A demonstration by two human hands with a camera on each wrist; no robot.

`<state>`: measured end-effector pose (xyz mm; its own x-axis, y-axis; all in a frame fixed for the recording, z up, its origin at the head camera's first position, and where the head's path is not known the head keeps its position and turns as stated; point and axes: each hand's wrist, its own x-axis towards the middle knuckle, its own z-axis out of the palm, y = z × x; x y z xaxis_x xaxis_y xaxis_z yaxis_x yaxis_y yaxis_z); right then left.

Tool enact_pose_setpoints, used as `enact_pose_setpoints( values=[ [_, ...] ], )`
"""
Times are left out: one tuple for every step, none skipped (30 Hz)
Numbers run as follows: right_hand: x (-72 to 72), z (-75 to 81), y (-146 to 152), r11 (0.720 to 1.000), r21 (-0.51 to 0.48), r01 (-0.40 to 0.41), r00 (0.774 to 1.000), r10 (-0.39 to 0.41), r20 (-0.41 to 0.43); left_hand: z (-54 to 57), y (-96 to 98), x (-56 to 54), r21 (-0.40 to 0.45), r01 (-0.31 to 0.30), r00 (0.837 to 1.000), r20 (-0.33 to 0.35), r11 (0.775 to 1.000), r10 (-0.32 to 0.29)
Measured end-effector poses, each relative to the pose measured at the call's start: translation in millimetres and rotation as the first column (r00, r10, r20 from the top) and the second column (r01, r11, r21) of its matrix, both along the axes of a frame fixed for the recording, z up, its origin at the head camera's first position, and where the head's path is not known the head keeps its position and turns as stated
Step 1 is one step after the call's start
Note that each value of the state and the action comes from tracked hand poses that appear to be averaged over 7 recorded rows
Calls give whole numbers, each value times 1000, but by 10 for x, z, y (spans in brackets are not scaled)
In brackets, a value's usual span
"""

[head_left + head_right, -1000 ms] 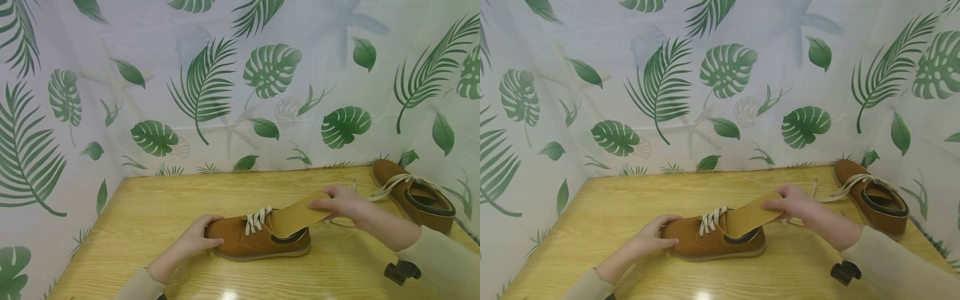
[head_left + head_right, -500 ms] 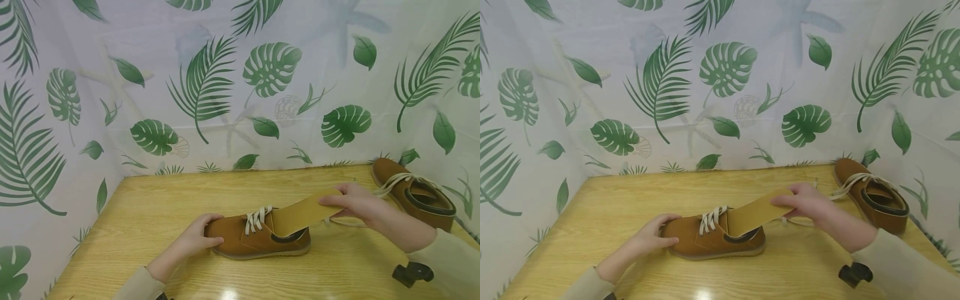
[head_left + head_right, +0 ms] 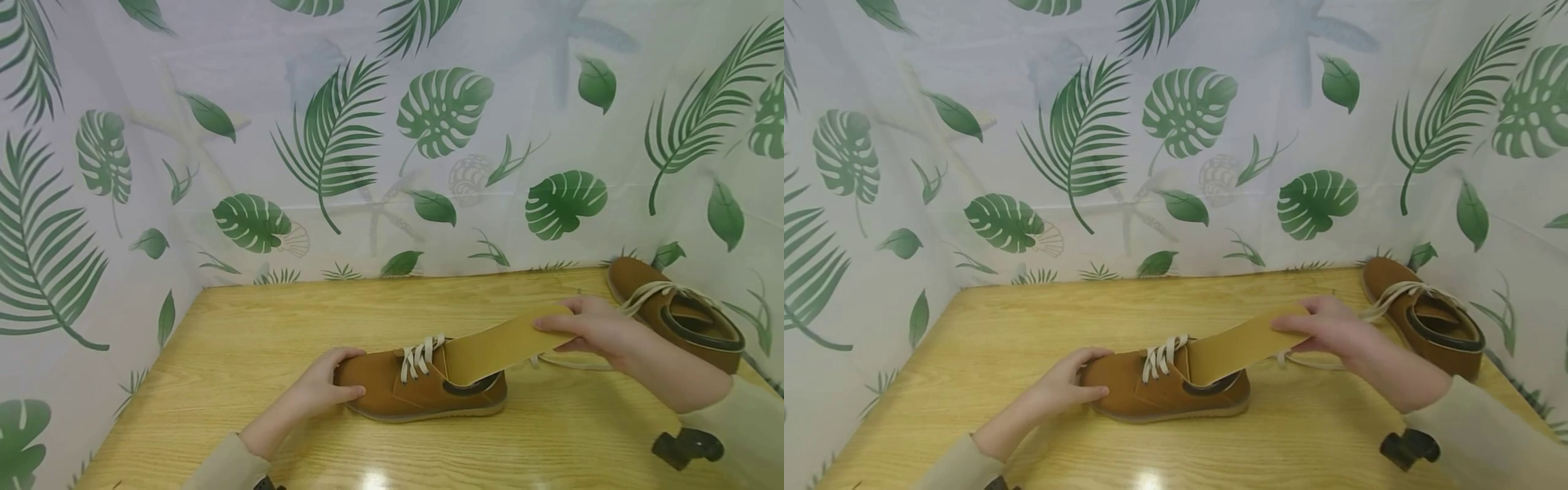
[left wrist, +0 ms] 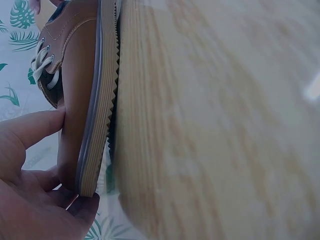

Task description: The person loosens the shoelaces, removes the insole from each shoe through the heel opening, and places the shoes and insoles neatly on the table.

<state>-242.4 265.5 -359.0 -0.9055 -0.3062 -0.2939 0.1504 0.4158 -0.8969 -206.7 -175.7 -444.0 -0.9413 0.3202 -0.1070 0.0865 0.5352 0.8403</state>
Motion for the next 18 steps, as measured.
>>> enact_pose_setpoints(
  values=[
    [1,2,10,1000,-4,1,1000,-1,1,0,0,0,0,0,1000,2,1000,0],
    [3,2,19,1000,-7,4,1000,-4,3,1,1,0,-2,-1,1000,1,1000,1],
    [2,-1,29,1000,-12,5,1000,-5,4,2,2,0,-2,-1,1000,3,1000,1],
    [1,-1,38,1000,-15,4,1000,-4,4,4,2,-1,-3,0,1000,2,1000,0],
    [2,0,46,1000,-17,4,1000,-4,4,6,2,-1,-5,1,1000,2,1000,-1],
    [4,-1,54,1000,-19,1,1000,-1,2,7,2,-1,-6,2,1000,2,1000,-2],
    [4,-1,62,1000,-17,0,1000,0,2,7,2,-1,-7,2,1000,2,1000,-2],
    [7,0,69,1000,-17,-1,1000,1,1,7,2,-1,-9,2,1000,2,1000,-2],
    [7,-2,77,1000,-16,-1,1000,1,-1,7,2,-1,-11,1,1000,2,1000,-1],
    [9,-1,84,1000,-13,1,1000,-1,-4,6,3,0,-13,0,1000,1,1000,0],
    [10,1,93,1000,-9,6,1000,-6,-4,5,3,0,-14,-1,1000,1,1000,1],
    [12,3,100,1000,-5,11,1000,-11,-8,5,4,0,-15,-2,1000,0,1000,2],
    [15,8,109,1000,-2,15,1000,-15,-8,3,4,0,-17,-3,1000,0,1000,3],
    [19,14,119,1000,1,16,1000,-16,-10,3,5,0,-18,-4,1000,-1,1000,4],
    [22,18,130,1000,6,19,1000,-19,-13,2,5,0,-17,-4,1000,0,1000,4],
    [27,26,140,1000,11,21,1000,-21,-12,2,5,0,-17,-4,1000,0,1000,5],
    [31,33,153,1000,16,20,1000,-19,-12,2,4,1,-15,-5,1000,2,1000,5],
    [37,41,164,1000,20,19,1000,-19,-15,3,3,1,-14,-5,1000,4,1000,5]
  ],
)
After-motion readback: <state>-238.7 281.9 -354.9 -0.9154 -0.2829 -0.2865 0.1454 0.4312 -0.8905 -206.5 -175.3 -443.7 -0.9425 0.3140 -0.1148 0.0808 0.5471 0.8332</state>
